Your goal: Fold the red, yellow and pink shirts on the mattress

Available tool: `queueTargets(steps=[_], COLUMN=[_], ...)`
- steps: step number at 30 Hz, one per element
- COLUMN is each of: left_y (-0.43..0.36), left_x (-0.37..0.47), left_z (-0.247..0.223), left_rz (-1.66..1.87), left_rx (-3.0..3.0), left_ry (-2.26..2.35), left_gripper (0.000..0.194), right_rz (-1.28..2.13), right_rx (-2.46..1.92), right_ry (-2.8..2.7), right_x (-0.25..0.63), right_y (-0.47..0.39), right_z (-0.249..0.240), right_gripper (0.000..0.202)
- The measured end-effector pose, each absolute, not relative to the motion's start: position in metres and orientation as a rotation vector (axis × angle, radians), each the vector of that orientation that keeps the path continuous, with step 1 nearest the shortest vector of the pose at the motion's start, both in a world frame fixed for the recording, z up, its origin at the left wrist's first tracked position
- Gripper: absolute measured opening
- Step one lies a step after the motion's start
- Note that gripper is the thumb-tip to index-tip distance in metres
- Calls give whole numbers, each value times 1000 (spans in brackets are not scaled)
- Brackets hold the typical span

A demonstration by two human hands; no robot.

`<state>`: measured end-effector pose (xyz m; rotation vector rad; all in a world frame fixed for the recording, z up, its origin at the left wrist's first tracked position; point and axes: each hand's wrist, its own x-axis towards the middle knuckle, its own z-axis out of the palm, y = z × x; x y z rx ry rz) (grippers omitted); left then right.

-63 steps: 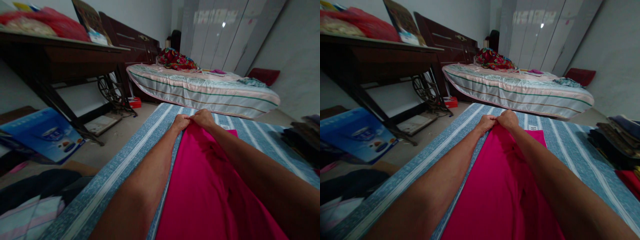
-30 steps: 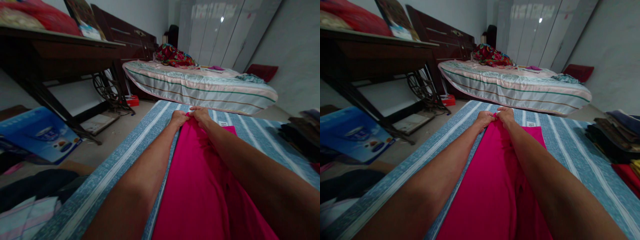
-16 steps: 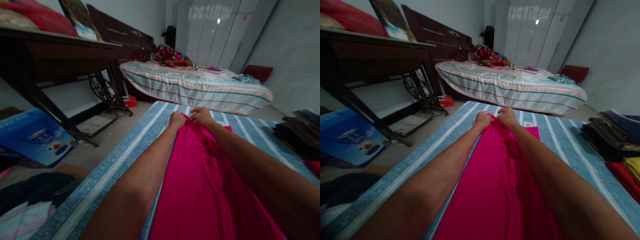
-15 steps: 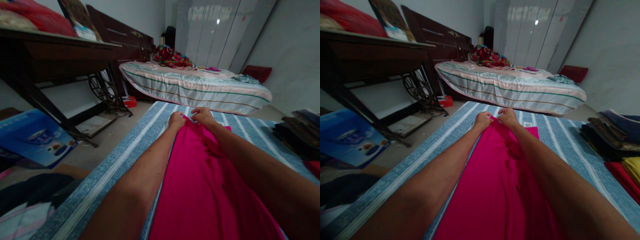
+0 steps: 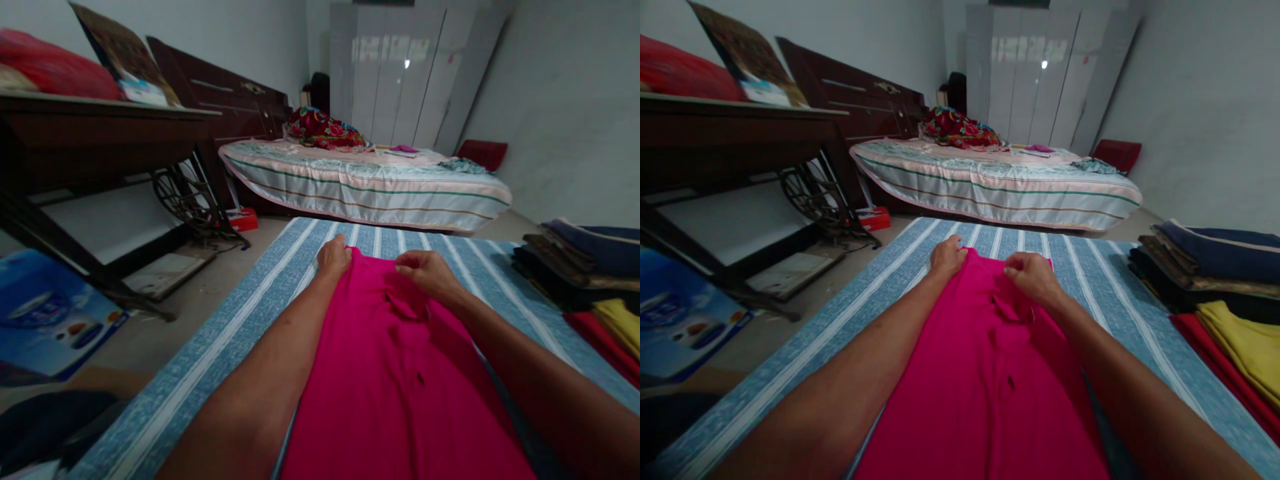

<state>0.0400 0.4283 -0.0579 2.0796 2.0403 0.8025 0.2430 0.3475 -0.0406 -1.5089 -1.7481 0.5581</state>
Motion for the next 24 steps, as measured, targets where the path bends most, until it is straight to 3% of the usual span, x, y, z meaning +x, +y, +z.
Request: queueTargets(steps=[15, 19, 24], left_y=[419, 401, 395], left_x=[41, 43, 43], left_z=[-22, -26, -48], left_rz=[496, 470, 421], left_rx=[2152, 2427, 2565], left_ry=[2230, 1951, 1675], left_gripper=[25, 25, 29], right_rz=[643, 562, 487], right_rx=[-1353, -1377, -1354], right_ry=[-2103, -2142, -2107], right_x=[266, 265, 264], right_y=[293, 292, 298], right_z=[-40, -44, -53], right_gripper=[37, 33, 8])
